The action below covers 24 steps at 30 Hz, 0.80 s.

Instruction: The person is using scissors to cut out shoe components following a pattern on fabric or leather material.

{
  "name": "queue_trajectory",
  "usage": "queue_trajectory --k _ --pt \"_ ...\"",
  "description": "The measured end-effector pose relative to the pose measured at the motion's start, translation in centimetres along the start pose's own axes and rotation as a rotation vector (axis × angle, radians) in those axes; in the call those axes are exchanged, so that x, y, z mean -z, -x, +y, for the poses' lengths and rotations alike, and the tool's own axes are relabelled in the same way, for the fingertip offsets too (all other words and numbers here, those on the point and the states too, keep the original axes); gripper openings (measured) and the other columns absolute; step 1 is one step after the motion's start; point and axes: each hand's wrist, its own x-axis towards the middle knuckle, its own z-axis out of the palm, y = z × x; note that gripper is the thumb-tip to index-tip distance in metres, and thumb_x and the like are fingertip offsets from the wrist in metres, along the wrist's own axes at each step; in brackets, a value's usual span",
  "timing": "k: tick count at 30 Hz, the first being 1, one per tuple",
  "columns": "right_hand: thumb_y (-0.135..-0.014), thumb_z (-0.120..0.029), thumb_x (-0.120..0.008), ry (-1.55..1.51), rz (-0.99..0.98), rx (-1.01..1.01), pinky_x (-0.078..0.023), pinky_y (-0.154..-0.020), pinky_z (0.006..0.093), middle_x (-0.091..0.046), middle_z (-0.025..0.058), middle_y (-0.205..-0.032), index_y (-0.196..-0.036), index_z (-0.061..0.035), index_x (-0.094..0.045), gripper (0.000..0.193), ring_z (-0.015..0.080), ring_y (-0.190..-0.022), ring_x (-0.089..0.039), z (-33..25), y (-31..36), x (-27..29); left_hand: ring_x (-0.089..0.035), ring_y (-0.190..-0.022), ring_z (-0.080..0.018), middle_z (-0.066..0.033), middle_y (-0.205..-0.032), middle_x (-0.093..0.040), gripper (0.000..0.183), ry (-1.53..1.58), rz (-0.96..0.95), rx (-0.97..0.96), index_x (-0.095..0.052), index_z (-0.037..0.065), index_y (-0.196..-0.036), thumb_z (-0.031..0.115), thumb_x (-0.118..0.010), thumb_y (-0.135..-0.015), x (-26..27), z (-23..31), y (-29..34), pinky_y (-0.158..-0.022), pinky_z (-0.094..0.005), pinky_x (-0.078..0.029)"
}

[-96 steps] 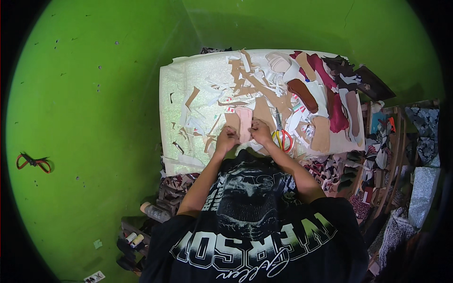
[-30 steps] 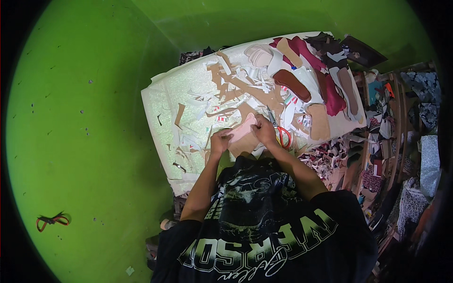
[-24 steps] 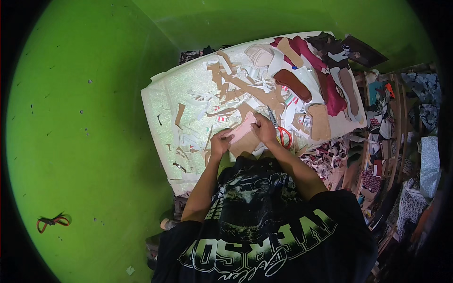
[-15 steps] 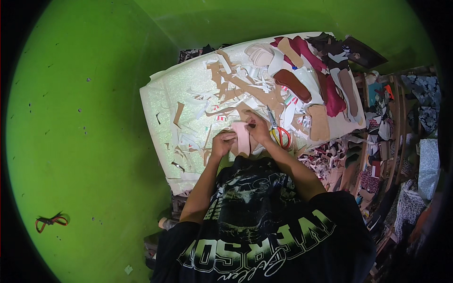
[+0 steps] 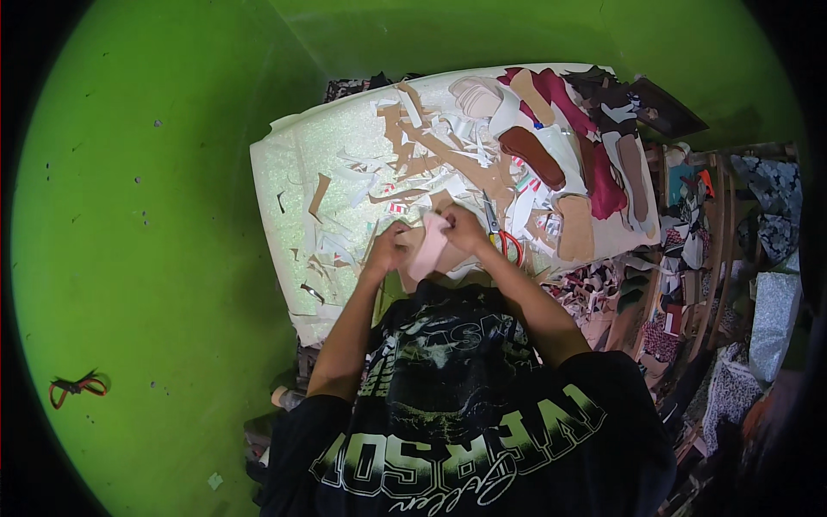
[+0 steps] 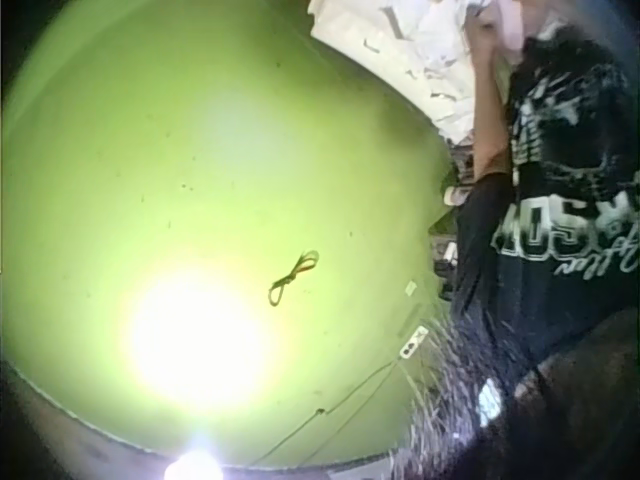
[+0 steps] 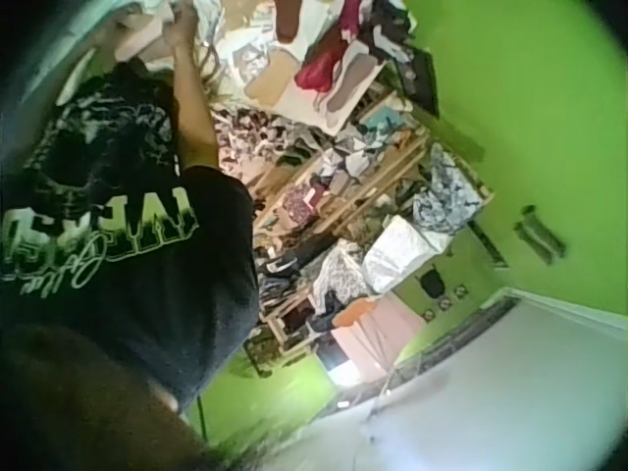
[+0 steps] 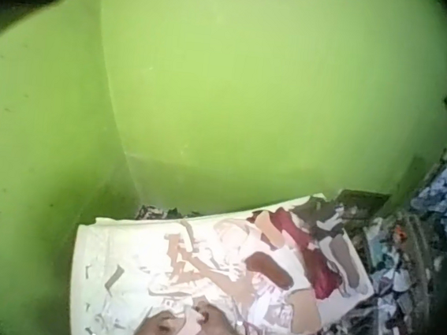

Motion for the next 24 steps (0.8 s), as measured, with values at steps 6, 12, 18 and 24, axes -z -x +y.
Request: queue_trajectory --k 6,12,18,24 --pt "-0.077 0.003 -0.069 -0.032 0.133 -0.047 -0.053 -0.084 0.0332 -0.071 0.0136 -0.099 -0.103 -0.0019 -0.066 0.027 0.0236 -0.093 -0.069 -0.4 -1.3 2.4 -0.067 -0.089 -0.0283 -0.0191 -0.104 -0.068 0.040 -0.038 0.065 0.061 -0.069 0.012 -0.113 0.001 -0.065 -0.075 2.7 -0.1 -0.3 -0.081 -0.0369 -0.053" --pt "-0.076 -0.001 -0.074 -0.021 0.111 -0.106 -0.054 -0.082 0.0336 -0.071 0.0136 -0.099 -0.101 -0.0016 -0.068 0.025 0.0230 -0.089 -0.069 0.1 -1.6 1.5 -0.057 -0.109 -0.0326 -0.0148 -0.118 -0.059 0.048 -0.409 0.268 -0.007 -0.067 0.014 -0.119 0.005 -0.067 -0.072 2.2 2.2 0.9 -0.091 -0.0439 -0.049" --pt "-0.073 -0.001 -0.075 0.075 0.249 0.072 -0.053 -0.077 0.0374 -0.068 0.0170 -0.092 -0.095 -0.0002 -0.068 0.022 0.0309 -0.085 -0.066 -0.6 -1.9 0.6 -0.046 -0.125 -0.0331 -0.0118 -0.134 -0.050 0.054 -0.354 0.159 -0.292 -0.064 0.011 -0.125 0.016 -0.076 -0.072 -0.6 4.2 1.9 -0.100 -0.0457 -0.041" --pt "-0.074 -0.001 -0.073 0.236 0.321 0.128 -0.053 -0.074 0.0378 -0.068 0.0185 -0.091 -0.093 0.0016 -0.068 0.020 0.0326 -0.082 -0.067 -0.2 -2.0 0.1 -0.037 -0.132 -0.0356 -0.0110 -0.144 -0.042 0.067 -0.535 -0.010 -0.292 -0.059 0.011 -0.132 0.029 -0.082 -0.071 -3.3 5.0 2.6 -0.106 -0.0519 -0.032"
